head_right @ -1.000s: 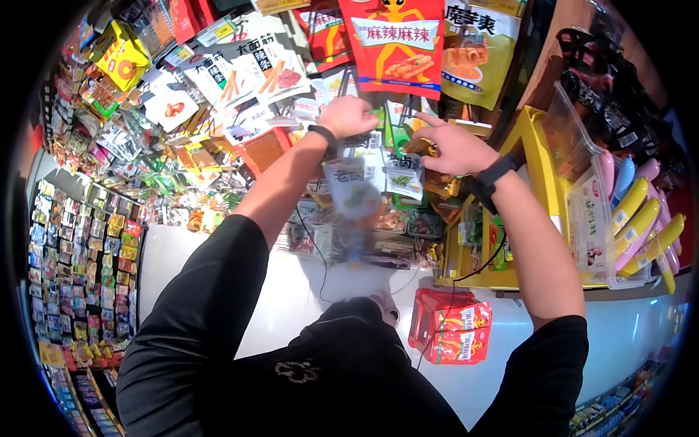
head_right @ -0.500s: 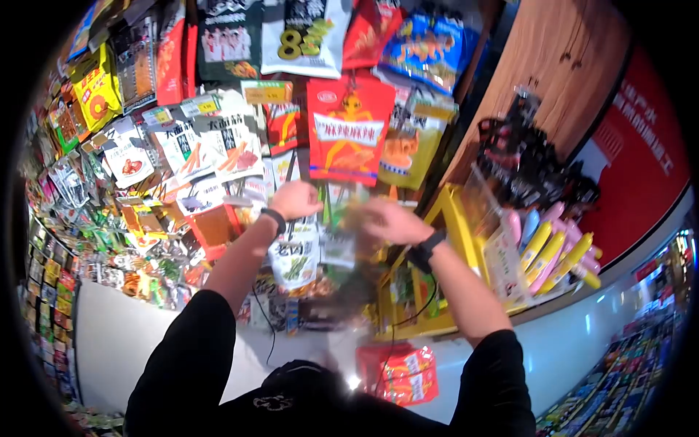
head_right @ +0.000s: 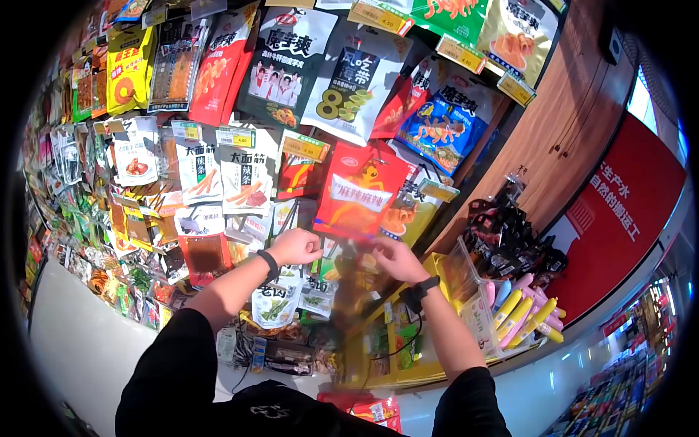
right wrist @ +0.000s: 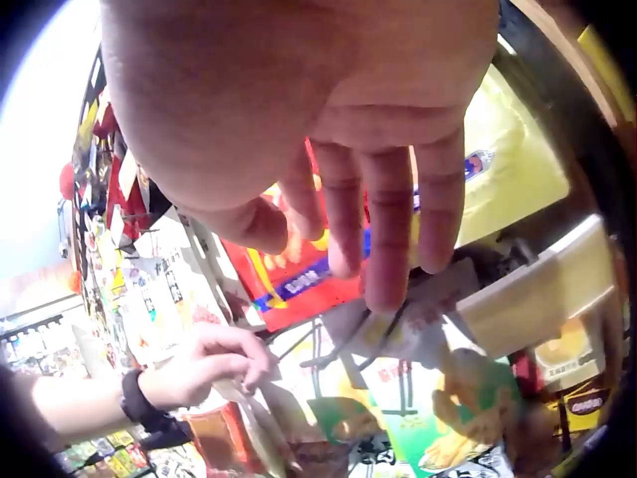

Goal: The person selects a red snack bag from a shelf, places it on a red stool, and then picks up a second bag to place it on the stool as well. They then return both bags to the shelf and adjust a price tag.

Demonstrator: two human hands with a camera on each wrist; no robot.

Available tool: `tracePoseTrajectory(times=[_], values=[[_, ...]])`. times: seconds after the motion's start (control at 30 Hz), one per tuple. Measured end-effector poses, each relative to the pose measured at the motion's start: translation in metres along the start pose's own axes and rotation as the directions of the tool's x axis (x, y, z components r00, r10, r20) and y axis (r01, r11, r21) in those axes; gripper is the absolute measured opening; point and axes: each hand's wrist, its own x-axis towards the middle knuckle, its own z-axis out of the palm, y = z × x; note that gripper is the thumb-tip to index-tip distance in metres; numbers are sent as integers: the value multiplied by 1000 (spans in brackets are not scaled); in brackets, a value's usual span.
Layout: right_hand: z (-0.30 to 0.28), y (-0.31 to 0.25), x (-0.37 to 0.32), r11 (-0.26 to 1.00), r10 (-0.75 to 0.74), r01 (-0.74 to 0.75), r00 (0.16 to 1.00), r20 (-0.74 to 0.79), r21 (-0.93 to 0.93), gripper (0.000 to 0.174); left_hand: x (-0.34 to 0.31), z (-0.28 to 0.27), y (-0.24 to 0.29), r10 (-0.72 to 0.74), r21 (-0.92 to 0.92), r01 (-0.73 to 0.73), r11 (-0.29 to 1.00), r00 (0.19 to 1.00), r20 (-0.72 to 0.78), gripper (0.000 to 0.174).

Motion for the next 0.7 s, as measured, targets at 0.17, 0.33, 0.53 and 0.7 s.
tracePoseTrajectory(times=[0.17,0.33,0.53,0.7], values=[[2,11,-13,964,-117,84,986,-121,-252,37,11,-13,-14,-115,-402,60,914,987,-114,45],[10,-7,-17,890,-152,130,988,-16,-438,62,32,-9,-10,-357,-525,126,842,860,-365,39],[23,8,-14,842,-196,181,980,24,-508,67,29,3,0,-263,-369,126,921,900,-348,54],[24,1,-14,872,-111,96,994,-2,-481,73,19,-3,1,-281,-230,226,947,928,-243,59]])
